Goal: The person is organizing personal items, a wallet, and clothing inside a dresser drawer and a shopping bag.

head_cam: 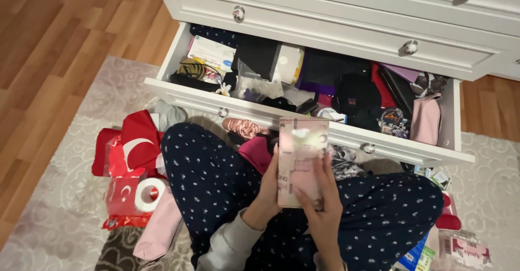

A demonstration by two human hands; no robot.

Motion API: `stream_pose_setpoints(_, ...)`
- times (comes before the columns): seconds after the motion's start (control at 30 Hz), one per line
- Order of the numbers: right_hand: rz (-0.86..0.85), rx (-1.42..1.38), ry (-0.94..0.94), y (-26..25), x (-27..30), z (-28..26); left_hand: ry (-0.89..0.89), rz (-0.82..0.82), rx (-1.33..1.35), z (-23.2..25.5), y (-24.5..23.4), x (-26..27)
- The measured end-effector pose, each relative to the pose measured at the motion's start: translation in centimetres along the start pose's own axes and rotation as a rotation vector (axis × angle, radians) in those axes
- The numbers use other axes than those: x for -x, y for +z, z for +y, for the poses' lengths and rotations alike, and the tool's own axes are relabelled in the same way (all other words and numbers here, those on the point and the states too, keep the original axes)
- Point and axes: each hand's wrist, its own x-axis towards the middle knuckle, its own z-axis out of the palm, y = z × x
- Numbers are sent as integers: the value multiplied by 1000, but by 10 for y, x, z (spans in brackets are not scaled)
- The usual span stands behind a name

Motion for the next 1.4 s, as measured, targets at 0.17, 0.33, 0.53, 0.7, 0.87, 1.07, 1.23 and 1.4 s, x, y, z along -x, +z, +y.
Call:
stream_pose_setpoints(0.17,11,-197,64,0,5,5,67,69,-104,2,0,5)
stream_pose_setpoints(0.33,27,157,9,-1,7,9,44,-2,-42,3,17,5)
stream_pose_setpoints(0.53,27,-64,-60,9,3,2,307,-226,-741,-4,58,23)
stream_pose_setpoints(0.7,87,105,158,5,9,-2,609,-31,-1396,3,99,48)
stream_pose_setpoints(0.87,165,75,395,-9,26,47,629,84,-1434,-2,60,41)
stream_pose_setpoints(1.07,141,-578,477,-56,20,85,280,144,-1054,46,55,48)
stream_pose_setpoints(1.23,164,-435,339,-39,-8,50,398,-45,-881,57,78,53)
stream_pose_setpoints(1.4,267,640,142,-14,-13,-22,367,22,-927,42,77,49)
